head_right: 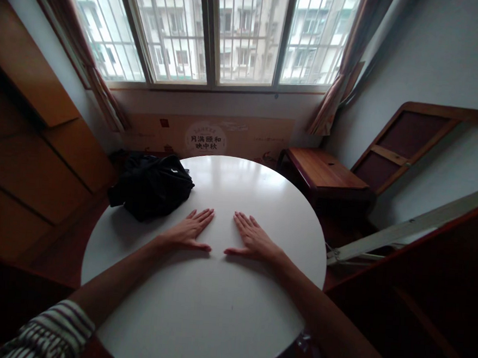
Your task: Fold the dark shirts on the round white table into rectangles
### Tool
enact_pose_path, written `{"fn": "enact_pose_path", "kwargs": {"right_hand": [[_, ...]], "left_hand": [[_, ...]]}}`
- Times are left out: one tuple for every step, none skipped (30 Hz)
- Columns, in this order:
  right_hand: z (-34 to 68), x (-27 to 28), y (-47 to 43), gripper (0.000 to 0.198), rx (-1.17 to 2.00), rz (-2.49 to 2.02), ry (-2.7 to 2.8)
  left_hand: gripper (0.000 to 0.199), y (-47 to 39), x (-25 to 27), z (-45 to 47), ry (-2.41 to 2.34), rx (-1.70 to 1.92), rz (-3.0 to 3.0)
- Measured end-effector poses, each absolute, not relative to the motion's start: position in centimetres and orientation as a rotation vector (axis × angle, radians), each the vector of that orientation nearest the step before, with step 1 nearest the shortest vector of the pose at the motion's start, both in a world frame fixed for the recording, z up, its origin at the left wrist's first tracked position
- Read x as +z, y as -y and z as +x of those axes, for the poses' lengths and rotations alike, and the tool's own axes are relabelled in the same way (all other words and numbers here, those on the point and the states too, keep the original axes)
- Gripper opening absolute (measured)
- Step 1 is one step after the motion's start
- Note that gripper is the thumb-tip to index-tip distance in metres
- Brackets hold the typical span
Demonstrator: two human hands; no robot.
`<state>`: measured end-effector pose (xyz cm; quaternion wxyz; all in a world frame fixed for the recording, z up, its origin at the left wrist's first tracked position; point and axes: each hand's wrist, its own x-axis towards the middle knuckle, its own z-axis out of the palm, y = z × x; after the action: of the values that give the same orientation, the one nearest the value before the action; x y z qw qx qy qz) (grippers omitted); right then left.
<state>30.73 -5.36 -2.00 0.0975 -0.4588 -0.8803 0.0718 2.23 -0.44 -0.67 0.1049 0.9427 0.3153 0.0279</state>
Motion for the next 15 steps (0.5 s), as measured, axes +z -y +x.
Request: {"fn": "enact_pose_path", "kwargs": {"right_hand": [[30.70, -1.96, 5.39, 0.117, 0.214, -1.360, 2.612], [30.67, -1.90, 5.43, 0.117, 0.217, -1.360, 2.617], [30.64, -1.85, 5.47, 0.117, 0.219, -1.360, 2.621], [30.61, -1.81, 5.50, 0.117, 0.219, -1.360, 2.623], [30.59, -1.80, 5.52, 0.117, 0.218, -1.359, 2.624], [30.57, -1.81, 5.53, 0.116, 0.213, -1.358, 2.621], [30.56, -1.85, 5.52, 0.116, 0.206, -1.354, 2.616], [30.56, -1.90, 5.51, 0.116, 0.201, -1.350, 2.610], [30.55, -1.96, 5.49, 0.116, 0.197, -1.346, 2.605], [30.55, -2.03, 5.46, 0.116, 0.194, -1.345, 2.601], [30.55, -2.09, 5.44, 0.116, 0.192, -1.347, 2.601], [30.56, -2.14, 5.41, 0.116, 0.190, -1.351, 2.604], [30.57, -2.19, 5.39, 0.116, 0.186, -1.354, 2.609], [30.59, -2.24, 5.36, 0.116, 0.181, -1.355, 2.614], [30.62, -2.28, 5.33, 0.116, 0.174, -1.353, 2.615]], "left_hand": [[0.117, 0.51, -0.59, 2.21, -0.926, 0.071, 2.780], [0.118, 0.57, -0.50, 2.19, -0.925, 0.063, 2.780], [0.118, 0.62, -0.40, 2.18, -0.927, 0.056, 2.778], [0.119, 0.65, -0.32, 2.17, -0.932, 0.050, 2.775], [0.120, 0.66, -0.27, 2.17, -0.937, 0.045, 2.773], [0.120, 0.66, -0.25, 2.17, -0.942, 0.041, 2.771], [0.120, 0.64, -0.27, 2.17, -0.944, 0.040, 2.771], [0.120, 0.62, -0.30, 2.18, -0.944, 0.041, 2.772], [0.120, 0.60, -0.35, 2.18, -0.942, 0.046, 2.773], [0.120, 0.58, -0.39, 2.20, -0.942, 0.052, 2.775], [0.120, 0.56, -0.43, 2.21, -0.943, 0.057, 2.776], [0.120, 0.55, -0.45, 2.23, -0.943, 0.061, 2.776], [0.121, 0.55, -0.47, 2.26, -0.942, 0.063, 2.776], [0.122, 0.56, -0.47, 2.27, -0.942, 0.067, 2.776], [0.121, 0.58, -0.47, 2.29, -0.941, 0.072, 2.776]]}}
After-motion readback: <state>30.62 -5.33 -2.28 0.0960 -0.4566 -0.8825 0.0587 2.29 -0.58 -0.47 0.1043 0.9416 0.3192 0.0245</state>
